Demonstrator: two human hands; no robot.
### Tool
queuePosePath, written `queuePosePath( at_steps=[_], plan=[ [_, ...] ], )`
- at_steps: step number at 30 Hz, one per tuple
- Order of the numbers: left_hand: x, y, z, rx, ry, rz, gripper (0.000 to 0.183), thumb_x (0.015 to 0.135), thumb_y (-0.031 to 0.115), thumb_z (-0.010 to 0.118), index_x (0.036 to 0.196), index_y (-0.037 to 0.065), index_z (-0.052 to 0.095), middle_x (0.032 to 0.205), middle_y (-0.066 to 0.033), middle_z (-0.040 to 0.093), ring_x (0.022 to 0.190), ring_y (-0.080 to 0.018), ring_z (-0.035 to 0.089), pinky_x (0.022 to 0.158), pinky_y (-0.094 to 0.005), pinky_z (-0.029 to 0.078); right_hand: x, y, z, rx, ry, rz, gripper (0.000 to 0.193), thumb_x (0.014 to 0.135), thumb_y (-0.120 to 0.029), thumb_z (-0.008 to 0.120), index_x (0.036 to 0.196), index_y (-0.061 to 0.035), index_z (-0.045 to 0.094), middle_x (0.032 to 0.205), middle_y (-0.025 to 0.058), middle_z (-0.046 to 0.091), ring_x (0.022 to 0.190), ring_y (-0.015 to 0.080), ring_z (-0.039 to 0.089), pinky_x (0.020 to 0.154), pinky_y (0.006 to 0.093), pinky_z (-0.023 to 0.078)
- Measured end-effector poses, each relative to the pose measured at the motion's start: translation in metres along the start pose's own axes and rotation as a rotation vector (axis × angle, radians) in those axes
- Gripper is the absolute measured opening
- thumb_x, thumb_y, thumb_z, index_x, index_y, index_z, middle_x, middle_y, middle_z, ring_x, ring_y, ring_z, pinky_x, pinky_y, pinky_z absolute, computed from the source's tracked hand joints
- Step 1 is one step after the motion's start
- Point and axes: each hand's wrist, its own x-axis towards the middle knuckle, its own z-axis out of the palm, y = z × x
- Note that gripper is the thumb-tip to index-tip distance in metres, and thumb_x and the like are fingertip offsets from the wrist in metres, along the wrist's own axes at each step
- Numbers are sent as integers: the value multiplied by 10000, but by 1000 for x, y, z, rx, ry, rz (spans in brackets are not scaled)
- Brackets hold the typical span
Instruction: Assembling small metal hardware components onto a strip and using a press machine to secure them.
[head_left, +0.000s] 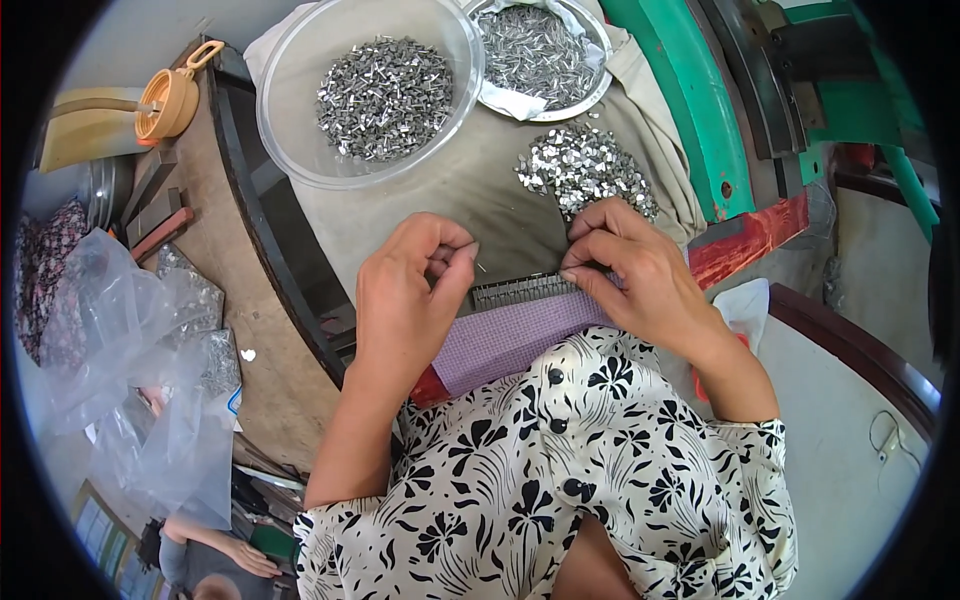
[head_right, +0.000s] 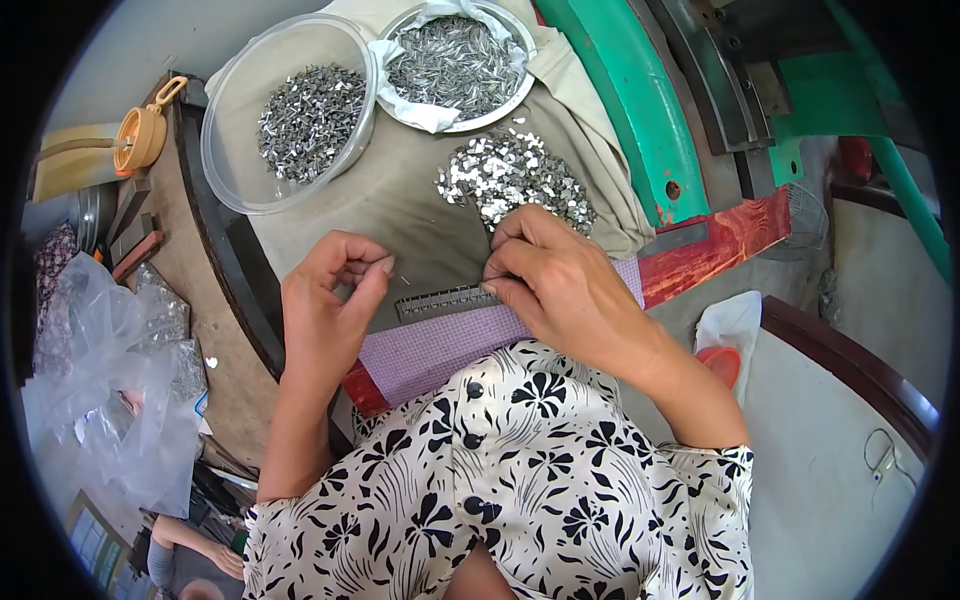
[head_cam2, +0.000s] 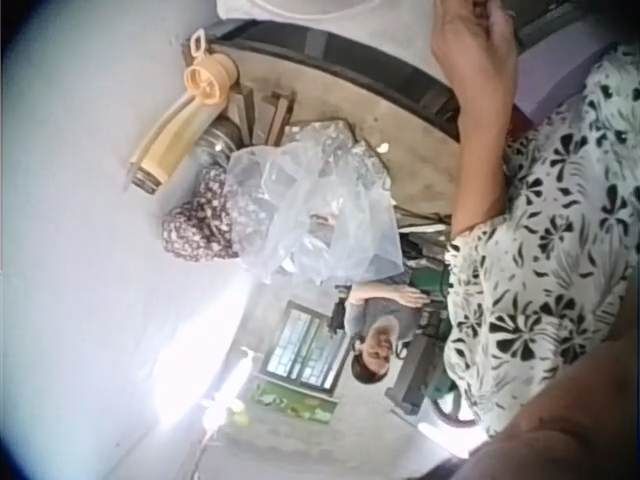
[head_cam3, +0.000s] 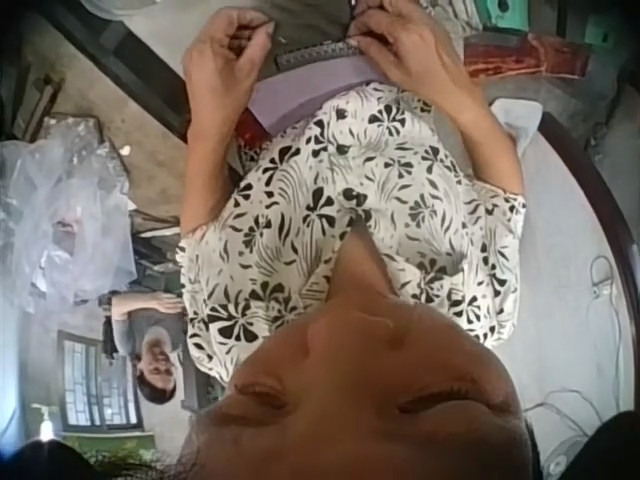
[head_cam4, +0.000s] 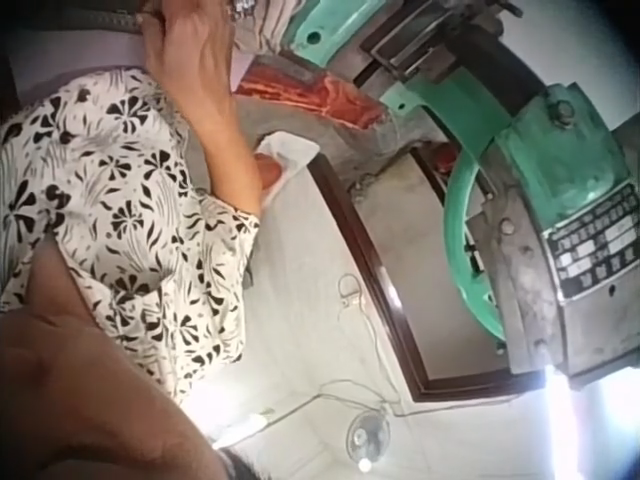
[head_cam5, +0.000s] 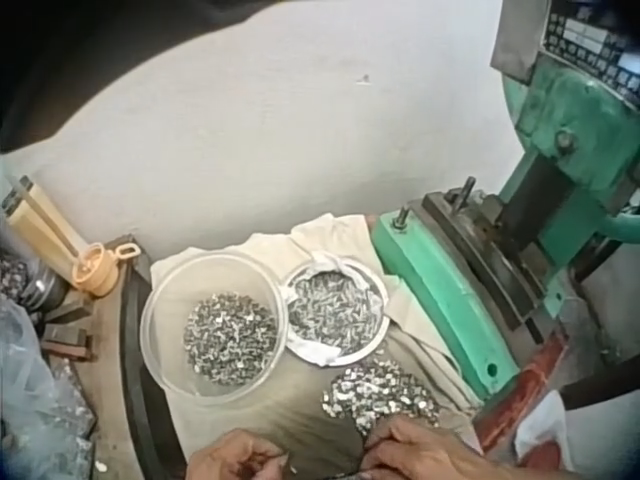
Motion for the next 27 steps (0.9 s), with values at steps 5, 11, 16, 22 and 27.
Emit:
queuePosePath(
  at_steps=[5, 11, 16, 22, 27],
  plan=[
    [2, -5, 4, -244, -25, -87, 75, 873, -8, 675, 928, -13, 624, 856, -51, 680, 733, -97, 649, 682, -255, 521, 5, -2, -4, 128, 73, 3, 157, 815, -49, 764, 966, -15, 743, 933, 81, 663, 727, 179, 653, 630, 288, 516],
    [7, 12, 5, -490, -81, -70, 248, 899, -39, 656, 1120, -23, 545, 877, -69, 686, 807, -101, 669, 709, -226, 525, 35, -12, 12, 404, 138, 18, 152, 827, -45, 766, 974, -9, 751, 872, 69, 677, 719, 117, 646, 626, 246, 509],
    [9, 18, 3, -859, -143, -179, 287, 926, -14, 660, 1168, -32, 507, 886, -132, 704, 755, -183, 718, 631, -257, 585, 40, -16, 10, 722, 85, 69, 95, 876, -32, 736, 958, 18, 739, 866, 48, 686, 762, 85, 651, 662, 213, 522],
    [7, 34, 13, -943, -103, -131, 292, 957, 58, 652, 1191, -36, 505, 877, -146, 710, 738, -205, 720, 630, -279, 591, 32, -12, 3, 1124, 71, 58, 88, 920, 18, 671, 993, 63, 693, 907, 78, 700, 832, 122, 687, 764, 234, 574],
    [1, 33, 18, -788, 5, -91, 292, 978, 66, 624, 1222, -54, 519, 930, -136, 709, 854, -189, 707, 747, -283, 565, 17, -5, -14, 635, 146, 116, 93, 903, -50, 710, 930, 39, 705, 888, 60, 686, 843, 108, 652, 745, 278, 541]
  ],
)
